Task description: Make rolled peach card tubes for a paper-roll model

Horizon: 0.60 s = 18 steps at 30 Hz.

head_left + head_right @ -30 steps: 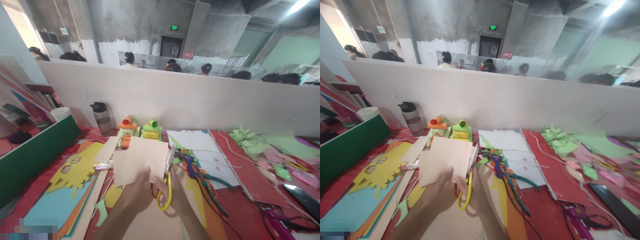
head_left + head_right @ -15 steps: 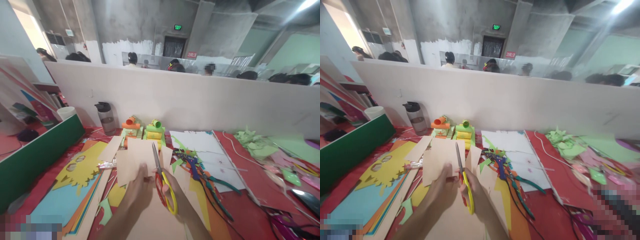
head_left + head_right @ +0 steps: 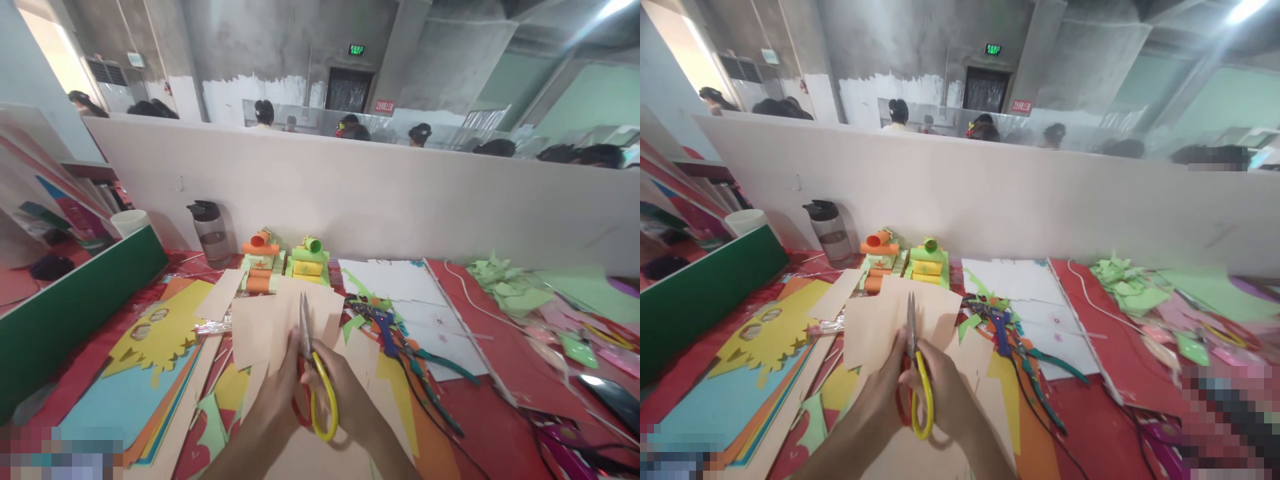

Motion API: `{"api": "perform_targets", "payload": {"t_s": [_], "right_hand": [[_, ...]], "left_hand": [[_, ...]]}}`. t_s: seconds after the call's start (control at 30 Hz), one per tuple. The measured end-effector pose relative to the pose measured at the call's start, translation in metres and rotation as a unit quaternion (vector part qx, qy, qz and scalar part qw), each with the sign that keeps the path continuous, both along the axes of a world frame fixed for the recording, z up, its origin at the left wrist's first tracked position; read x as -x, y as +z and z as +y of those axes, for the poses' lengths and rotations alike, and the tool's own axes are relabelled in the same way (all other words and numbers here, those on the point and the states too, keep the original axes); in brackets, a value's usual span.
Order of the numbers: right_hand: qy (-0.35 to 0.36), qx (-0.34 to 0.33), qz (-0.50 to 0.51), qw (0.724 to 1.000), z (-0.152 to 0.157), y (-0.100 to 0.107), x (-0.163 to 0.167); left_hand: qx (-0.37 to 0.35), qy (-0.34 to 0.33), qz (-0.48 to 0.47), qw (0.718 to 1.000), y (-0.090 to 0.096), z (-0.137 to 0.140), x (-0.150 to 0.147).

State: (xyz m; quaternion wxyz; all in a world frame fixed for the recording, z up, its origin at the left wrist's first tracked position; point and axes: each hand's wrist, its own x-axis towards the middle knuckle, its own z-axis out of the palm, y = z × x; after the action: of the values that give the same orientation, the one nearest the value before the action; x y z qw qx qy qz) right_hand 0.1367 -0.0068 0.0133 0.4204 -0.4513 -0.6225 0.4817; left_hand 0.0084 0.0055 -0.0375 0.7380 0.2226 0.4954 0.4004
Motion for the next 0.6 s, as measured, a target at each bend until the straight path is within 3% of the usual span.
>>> {"api": "perform_targets", "payload": {"t_s": [0.13,0.23,0.33,0.43,0.6], "right_hand": [[0.057,0.062,-0.002,0.996,-0.001,0.009,-0.013],[0.011,0.064,-0.008,0.998,-0.001,0.015,-0.02],[-0.025,0.071,0.063,0.995,0.002,0.014,-0.023],[0.005,0.087,0.135,0.987,0.009,0.008,-0.025],[-0.079,0.043,0.036,0.995,0.018,-0.004,-0.028]], "left_hand": [[0.057,0.042,-0.02,0.997,-0.001,0.005,-0.001],[0.009,0.057,-0.111,0.992,0.007,0.01,-0.005],[-0.048,0.045,-0.162,0.985,0.013,0.013,-0.005],[-0.072,0.058,-0.127,0.988,0.014,0.016,0.001],[-0.068,0.041,-0.107,0.991,0.011,0.016,0.003]]}}
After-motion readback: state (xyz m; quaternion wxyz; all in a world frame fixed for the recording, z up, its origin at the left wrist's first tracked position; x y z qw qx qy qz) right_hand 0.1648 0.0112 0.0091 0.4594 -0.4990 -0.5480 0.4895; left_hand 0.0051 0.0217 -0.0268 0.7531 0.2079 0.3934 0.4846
